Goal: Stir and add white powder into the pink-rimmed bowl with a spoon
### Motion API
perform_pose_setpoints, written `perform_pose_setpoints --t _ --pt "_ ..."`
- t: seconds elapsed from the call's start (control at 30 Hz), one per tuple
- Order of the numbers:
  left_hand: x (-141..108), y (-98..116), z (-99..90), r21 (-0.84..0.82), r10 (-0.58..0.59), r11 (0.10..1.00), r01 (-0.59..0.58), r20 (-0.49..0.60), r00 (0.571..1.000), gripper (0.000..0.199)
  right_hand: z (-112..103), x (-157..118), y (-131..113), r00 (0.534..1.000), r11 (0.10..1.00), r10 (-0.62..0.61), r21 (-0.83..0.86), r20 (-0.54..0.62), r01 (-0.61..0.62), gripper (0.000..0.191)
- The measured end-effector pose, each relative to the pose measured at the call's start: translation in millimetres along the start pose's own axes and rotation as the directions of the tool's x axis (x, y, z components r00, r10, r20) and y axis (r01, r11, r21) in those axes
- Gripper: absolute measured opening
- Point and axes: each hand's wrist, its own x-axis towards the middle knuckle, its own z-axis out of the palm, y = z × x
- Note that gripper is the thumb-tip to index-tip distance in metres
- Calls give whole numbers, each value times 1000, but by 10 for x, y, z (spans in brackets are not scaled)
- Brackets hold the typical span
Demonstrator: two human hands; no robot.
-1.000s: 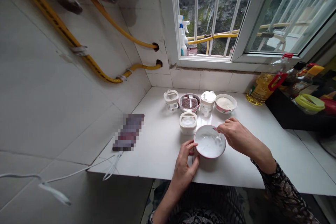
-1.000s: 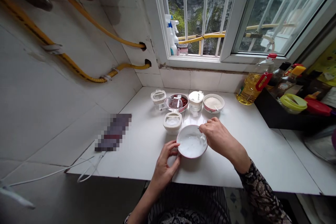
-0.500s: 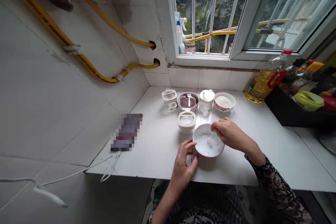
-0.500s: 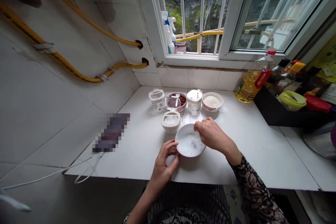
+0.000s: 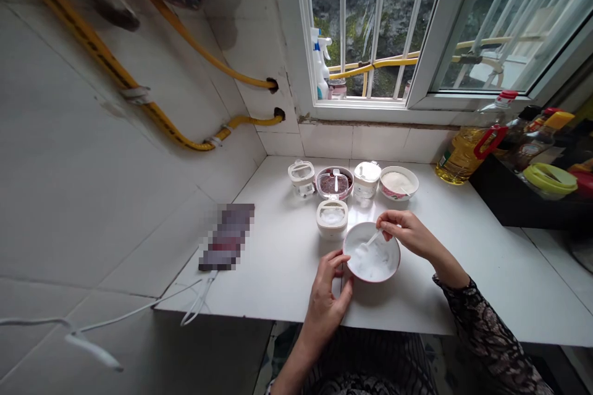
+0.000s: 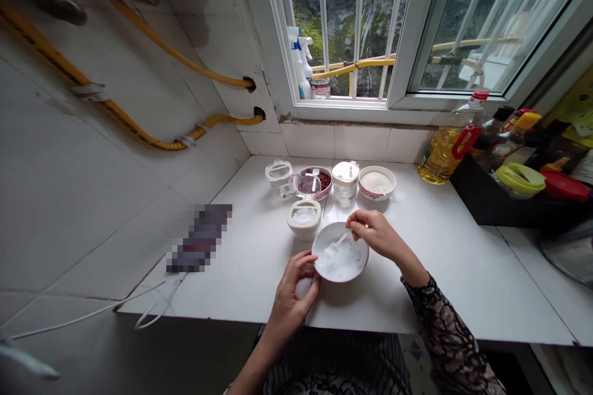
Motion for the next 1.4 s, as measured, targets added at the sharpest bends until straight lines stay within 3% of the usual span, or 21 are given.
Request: perform_pose_setpoints --t 0.37,0.5,0.63,0.77,0.9,1.17,1.27,1.4 --pt "-10 -24 -5 -4 -7 1000 7 15 1000 32 13 -6 51 999 997 -28 -79 -47 24 20" --pt "-12 -30 -4 0 5 1000 -5 5 1000 33 122 -3 35 987 951 -134 -293 -90 102 21" --pt "-17 -38 -1 10 28 1000 -28 10 1000 35 255 -11 -2 979 904 -206 -383 -1 190 23" --pt "-12 -43 -3 20 28 999 -29 21 999 35 222 -25 -23 987 952 -155 -273 -37 139 24" --pt "-8 -42 -3 20 34 999 -34 24 999 35 108 -22 5 997 999 -31 -19 -75 30 20" --pt "-8 -43 9 15 34 999 -35 12 999 34 53 51 148 993 926 111 366 -36 -91 29" --pt "1 -50 13 0 48 999 -48 6 999 33 37 98 158 989 898 128 431 -76 -83 33" --pt "5 -59 8 1 55 998 -55 16 998 34 68 181 68 967 910 62 411 -247 47 37"
